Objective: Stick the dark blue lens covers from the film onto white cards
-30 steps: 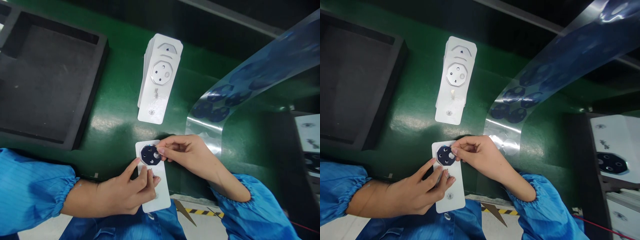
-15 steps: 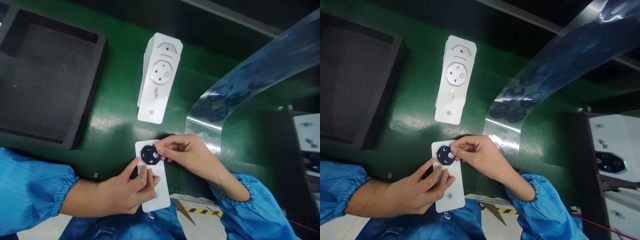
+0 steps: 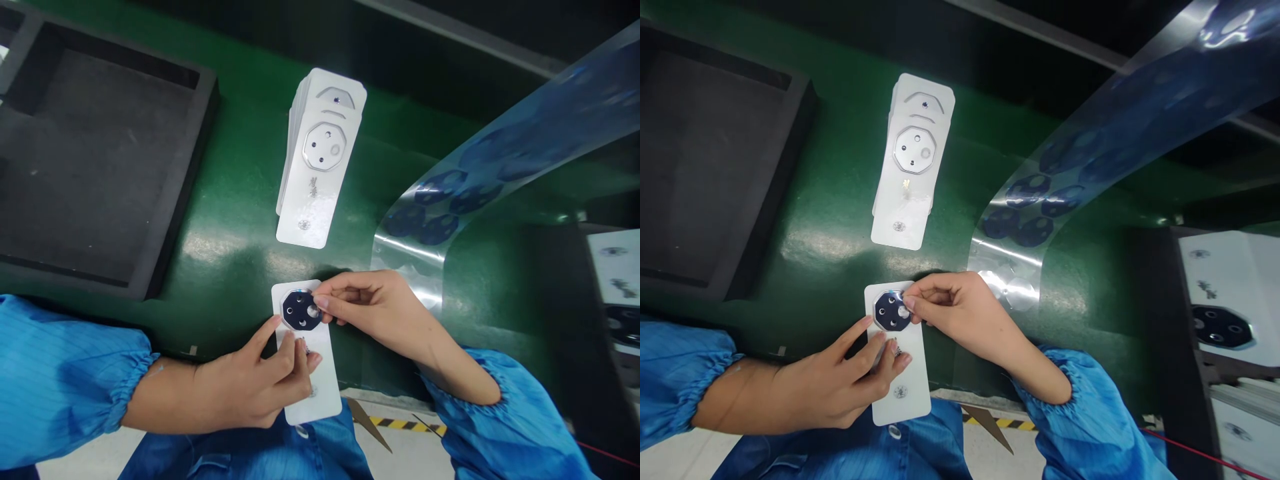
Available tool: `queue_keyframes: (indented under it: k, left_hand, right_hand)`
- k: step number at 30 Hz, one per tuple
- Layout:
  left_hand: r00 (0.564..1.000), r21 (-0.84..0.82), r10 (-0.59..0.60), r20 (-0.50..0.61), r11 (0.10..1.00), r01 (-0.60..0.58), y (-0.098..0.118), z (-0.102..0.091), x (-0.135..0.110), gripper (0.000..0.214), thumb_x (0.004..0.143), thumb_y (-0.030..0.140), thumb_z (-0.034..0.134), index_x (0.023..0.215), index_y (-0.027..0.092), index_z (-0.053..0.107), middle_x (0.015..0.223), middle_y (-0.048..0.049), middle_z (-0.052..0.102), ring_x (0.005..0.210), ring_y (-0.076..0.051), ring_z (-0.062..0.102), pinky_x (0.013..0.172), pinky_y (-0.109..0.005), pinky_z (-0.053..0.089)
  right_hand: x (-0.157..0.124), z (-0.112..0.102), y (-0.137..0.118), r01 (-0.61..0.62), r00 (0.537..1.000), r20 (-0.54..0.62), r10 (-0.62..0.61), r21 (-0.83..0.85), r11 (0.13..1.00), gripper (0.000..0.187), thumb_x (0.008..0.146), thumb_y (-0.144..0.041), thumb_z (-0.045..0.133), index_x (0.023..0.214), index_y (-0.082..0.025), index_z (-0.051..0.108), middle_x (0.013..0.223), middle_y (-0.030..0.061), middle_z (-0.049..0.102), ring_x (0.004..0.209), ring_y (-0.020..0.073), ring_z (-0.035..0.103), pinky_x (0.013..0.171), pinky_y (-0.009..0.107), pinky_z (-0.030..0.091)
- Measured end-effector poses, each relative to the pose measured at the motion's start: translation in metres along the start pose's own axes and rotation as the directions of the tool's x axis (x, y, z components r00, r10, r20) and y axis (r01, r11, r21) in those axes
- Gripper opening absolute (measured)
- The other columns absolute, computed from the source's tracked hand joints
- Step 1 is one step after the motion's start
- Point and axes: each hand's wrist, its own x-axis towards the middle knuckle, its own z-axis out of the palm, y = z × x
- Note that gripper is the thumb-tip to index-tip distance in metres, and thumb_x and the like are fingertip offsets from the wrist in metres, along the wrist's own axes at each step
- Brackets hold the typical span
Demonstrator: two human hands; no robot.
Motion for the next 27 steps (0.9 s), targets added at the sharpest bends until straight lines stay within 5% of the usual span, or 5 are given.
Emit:
queue_keyframes:
  k: [16, 22, 25, 27]
  left_hand:
    - [1.0, 0.008, 0.001, 0.009, 1.0, -0.001, 0.001, 0.0, -0.001, 0.045, 0.095, 0.03, 0.052, 0.135, 0.011, 0.058, 0.124, -0.0121, 0.06, 0.112, -0.027, 0.055, 0.102, -0.048, 0.049]
    - [1.0, 0.02, -0.003, 0.001, 1.0, 0.002, 0.001, 0.001, 0.0, 0.045, 0.096, 0.028, 0.048, 0.136, 0.012, 0.059, 0.124, -0.0095, 0.061, 0.111, -0.026, 0.056, 0.102, -0.048, 0.05]
    - [1.0, 0.018, 0.001, -0.004, 1.0, -0.001, 0.001, 0.0, 0.0, 0.044, 0.095, 0.027, 0.048, 0.135, 0.011, 0.06, 0.124, -0.0093, 0.061, 0.111, -0.027, 0.056, 0.102, -0.048, 0.05]
    - [1.0, 0.018, -0.001, -0.005, 1.0, 0.001, 0.001, 0.0, -0.001, 0.044, 0.095, 0.027, 0.049, 0.135, 0.011, 0.06, 0.125, -0.0097, 0.061, 0.112, -0.027, 0.056, 0.102, -0.049, 0.05]
  right_hand:
    - [-0.001, 0.001, -0.001, 0.02, 1.0, 0.006, -0.02, -0.031, 0.999, 0.027, 0.083, -0.047, 0.075, 0.086, -0.02, 0.08, 0.075, 0.0057, 0.074, 0.068, 0.019, 0.069, 0.06, 0.031, 0.057]
    - [-0.003, 0.007, 0.001, 0.107, 0.991, -0.063, -0.117, -0.145, 0.984, 0.02, 0.088, -0.038, 0.069, 0.085, -0.021, 0.078, 0.07, 0.0027, 0.072, 0.061, 0.0163, 0.065, 0.056, 0.028, 0.053]
    - [-0.008, 0.011, 0.003, 0.261, 0.948, -0.073, -0.31, -0.376, 0.889, 0.016, 0.093, -0.03, 0.064, 0.088, -0.021, 0.076, 0.079, 0.0033, 0.073, 0.065, 0.0156, 0.064, 0.056, 0.028, 0.05]
    - [-0.012, 0.015, 0.004, 0.368, 0.866, -0.039, -0.499, -0.627, 0.687, 0.018, 0.097, -0.024, 0.058, 0.09, -0.019, 0.074, 0.083, 0.006, 0.072, 0.072, 0.0185, 0.063, 0.061, 0.031, 0.051]
